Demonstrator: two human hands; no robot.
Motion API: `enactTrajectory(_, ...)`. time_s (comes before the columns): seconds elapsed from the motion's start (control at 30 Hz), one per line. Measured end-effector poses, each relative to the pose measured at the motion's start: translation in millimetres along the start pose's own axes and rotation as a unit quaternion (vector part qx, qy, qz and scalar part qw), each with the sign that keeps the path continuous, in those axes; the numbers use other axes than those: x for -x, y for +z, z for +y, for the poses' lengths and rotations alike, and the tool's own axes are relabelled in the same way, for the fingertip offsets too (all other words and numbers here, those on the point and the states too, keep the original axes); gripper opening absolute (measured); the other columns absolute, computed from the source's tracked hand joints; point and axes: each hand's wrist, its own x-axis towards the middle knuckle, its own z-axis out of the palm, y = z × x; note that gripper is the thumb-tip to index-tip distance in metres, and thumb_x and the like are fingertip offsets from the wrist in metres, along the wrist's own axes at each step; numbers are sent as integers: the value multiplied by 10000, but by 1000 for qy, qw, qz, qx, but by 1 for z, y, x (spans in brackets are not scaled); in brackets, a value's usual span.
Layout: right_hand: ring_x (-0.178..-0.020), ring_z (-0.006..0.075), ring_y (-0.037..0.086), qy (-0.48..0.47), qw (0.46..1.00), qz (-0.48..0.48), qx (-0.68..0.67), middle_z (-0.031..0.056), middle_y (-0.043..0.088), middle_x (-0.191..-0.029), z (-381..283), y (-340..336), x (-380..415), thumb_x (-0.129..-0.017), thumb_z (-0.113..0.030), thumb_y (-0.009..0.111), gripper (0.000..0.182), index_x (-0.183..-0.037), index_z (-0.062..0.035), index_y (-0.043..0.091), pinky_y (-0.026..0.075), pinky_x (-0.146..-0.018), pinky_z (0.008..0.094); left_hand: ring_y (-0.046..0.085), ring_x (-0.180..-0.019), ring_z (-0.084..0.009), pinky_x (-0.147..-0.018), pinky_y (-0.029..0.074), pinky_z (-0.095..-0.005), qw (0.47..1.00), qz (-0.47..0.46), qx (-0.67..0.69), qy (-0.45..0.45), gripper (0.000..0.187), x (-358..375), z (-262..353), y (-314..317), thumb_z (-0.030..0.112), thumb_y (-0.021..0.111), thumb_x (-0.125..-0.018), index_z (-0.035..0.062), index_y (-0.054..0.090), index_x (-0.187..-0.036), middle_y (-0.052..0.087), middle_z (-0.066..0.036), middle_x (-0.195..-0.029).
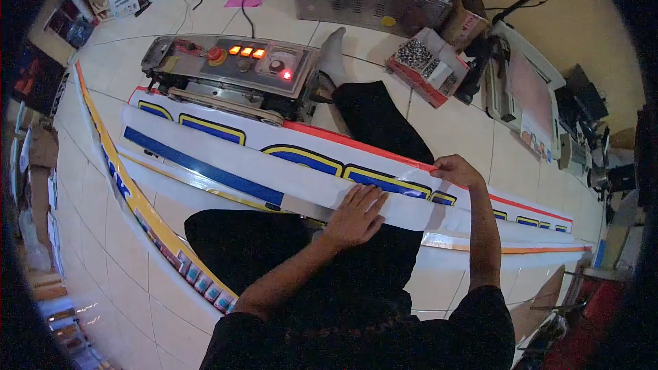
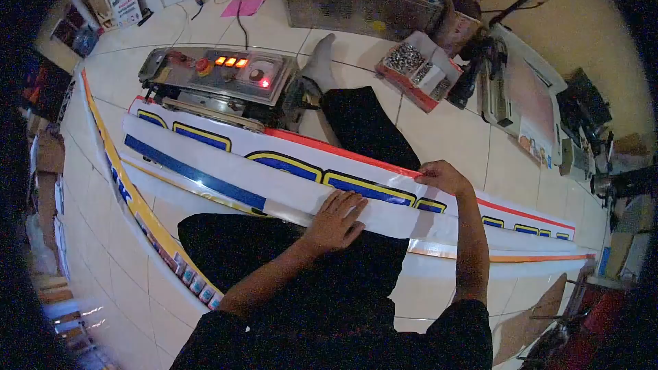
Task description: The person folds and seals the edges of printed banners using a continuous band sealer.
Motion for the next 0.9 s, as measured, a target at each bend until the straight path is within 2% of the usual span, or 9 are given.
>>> enactTrajectory(0.07, -699, 77, 544, 16, 1000, 10, 5, -11, 625, -738, -5, 1, 1, -844, -211, 722, 204, -872, -15, 671, 469, -638, 262, 418, -1269, -327, -1119, 234, -479, 1000, -10, 8, 1, 524, 2, -3, -7, 324, 549, -897, 13, 476, -1313, 483, -188, -1315)
enactTrajectory(0.17, -696, 82, 555, -12, 999, 15, -37, -1, 641, -739, 2, 4, -7, -834, -211, 732, 208, -866, -13, 678, 474, -634, 266, 401, -1288, -321, -1125, 226, -472, 999, -32, 8, -7, 528, 4, -5, -15, 323, 550, -903, 28, 464, -1332, 472, -178, -1335)
enactTrajectory(0.37, -687, 87, 563, 17, 999, 21, 33, 1, 657, -727, -20, 4, -2, -861, -253, 700, 227, -879, -27, 704, 484, -642, 285, 395, -1301, -305, -1126, 231, -469, 999, -35, 0, -25, 541, 11, -9, -24, 307, 582, -884, 34, 462, -1336, 468, -165, -1346)
enactTrajectory(0.43, -695, 92, 569, -29, 1000, 3, 5, 9, 667, -737, -6, 3, -7, -883, -279, 669, 254, -886, -29, 705, 491, -659, 290, 390, -1309, -299, -1125, 232, -472, 999, -26, -19, -28, 549, 12, -11, -23, 308, 594, -877, 37, 464, -1335, 463, -165, -1354)
enactTrajectory(0.63, -741, 77, 551, -52, 999, 0, 7, 8, 674, -800, -4, 5, -9, -895, -273, 659, 266, -938, -14, 701, 486, -716, 271, 389, -1309, -299, -1119, 233, -488, 998, 7, -37, -44, 577, 18, -14, -25, 328, 616, -856, 36, 471, -1332, 462, -163, -1361)
enactTrajectory(0.73, -734, 73, 544, -46, 998, -7, -34, -2, 665, -789, -1, 7, -10, -896, -272, 658, 260, -932, -18, 703, 484, -706, 270, 383, -1317, -298, -1120, 225, -500, 998, 27, -39, -50, 564, 20, -15, -23, 332, 608, -860, 33, 484, -1322, 455, -158, -1375)
enactTrajectory(0.9, -738, 77, 559, -18, 1000, -8, -3, 0, 672, -788, -7, 7, -11, -907, -276, 642, 259, -934, -27, 704, 492, -711, 274, 392, -1307, -319, -1120, 193, -545, 996, 31, -47, -62, 559, 20, -14, -25, 347, 600, -855, 23, 496, -1298, 472, -169, -1356)
